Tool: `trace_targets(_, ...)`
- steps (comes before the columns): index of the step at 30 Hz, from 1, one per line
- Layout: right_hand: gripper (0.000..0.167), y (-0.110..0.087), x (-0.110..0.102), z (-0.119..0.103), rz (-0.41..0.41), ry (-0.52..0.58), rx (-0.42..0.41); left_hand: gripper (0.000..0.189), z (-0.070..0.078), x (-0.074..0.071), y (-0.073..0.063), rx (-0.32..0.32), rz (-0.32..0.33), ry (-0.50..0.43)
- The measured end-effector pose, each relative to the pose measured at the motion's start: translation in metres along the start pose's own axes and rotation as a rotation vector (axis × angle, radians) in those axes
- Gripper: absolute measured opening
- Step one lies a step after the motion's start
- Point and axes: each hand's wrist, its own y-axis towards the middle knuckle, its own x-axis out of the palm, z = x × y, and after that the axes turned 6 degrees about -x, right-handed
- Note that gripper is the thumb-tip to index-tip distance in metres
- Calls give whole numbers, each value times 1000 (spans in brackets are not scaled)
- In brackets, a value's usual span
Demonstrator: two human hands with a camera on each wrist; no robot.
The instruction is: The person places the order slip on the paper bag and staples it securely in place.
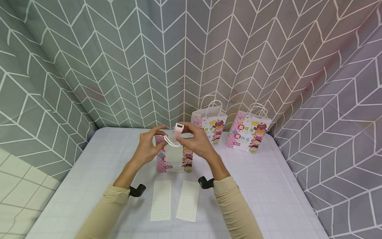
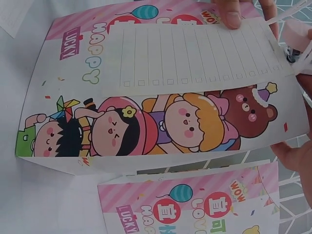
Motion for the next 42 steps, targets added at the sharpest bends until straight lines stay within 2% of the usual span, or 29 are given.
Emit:
trace_targets(6,51,-2,-3,5,98,-9,18,69,-8,1,-2,-67,0,-56)
trace_targets(10,51,-2,-5,11,164,24,18,74,-15,2,-4,-77,3,-77)
trace_targets(17,53,-3,-7,15,225,57,22,75,-22,4,-7,-107,-24,-52)
trace_targets(19,53,-4,-9,13,234,60,33,75,-24,4,-9,-120,-40,-35)
trace_targets(26,51,-8,-15,-19,240,51,64,60,-33,3,-17,-153,-110,52)
trace_targets(30,50,-11,-16,-18,253,53,54,47,-37,2,-20,-161,-138,72)
trace_targets(34,51,-14,-17,-14,250,60,61,42,-39,-1,-22,-170,-132,68)
trace_targets(42,58,-23,-26,-8,233,118,121,49,-44,-5,-23,-192,-99,25)
